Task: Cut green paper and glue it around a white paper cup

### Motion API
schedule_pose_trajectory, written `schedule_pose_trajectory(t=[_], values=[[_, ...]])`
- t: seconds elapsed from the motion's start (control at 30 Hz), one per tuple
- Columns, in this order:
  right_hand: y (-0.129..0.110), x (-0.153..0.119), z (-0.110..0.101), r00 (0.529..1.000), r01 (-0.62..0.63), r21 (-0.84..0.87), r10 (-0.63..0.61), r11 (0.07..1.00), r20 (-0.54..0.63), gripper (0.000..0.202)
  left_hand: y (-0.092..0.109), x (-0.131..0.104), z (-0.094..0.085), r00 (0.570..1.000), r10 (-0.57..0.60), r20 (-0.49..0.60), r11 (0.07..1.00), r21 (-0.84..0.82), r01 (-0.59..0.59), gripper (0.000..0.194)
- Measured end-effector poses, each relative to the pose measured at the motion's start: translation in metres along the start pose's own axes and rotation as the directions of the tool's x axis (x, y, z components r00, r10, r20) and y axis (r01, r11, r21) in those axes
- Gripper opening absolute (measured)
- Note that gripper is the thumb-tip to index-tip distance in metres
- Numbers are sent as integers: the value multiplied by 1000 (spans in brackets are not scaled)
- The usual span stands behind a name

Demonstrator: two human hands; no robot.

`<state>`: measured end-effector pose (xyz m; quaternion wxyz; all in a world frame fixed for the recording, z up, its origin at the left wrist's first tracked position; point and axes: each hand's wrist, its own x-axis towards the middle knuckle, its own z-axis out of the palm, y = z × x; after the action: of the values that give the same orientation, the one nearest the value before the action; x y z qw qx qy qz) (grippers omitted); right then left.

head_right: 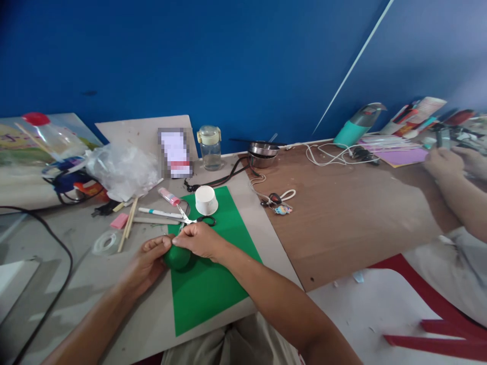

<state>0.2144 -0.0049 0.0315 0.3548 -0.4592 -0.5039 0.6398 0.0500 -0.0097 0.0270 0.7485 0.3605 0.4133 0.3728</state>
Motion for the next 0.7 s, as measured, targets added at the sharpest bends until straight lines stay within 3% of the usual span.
schedule_pose_trajectory(t=[0.23, 0.53, 0.7], values=[[0, 1, -1, 997, -71, 81, 68, 994, 34, 42, -1, 1, -1, 1000, 20, -18, 1000, 1, -20, 26], [-6, -1, 3, 999, -40, 127, 41, 991, -6, 39, -1, 1, 2, 996, -12, -89, 1000, -30, 10, 28], [-5, 0, 3, 999, -47, 129, 49, 990, -12, 40, -2, 1, 2, 998, 19, -61, 1000, -17, -20, 27]])
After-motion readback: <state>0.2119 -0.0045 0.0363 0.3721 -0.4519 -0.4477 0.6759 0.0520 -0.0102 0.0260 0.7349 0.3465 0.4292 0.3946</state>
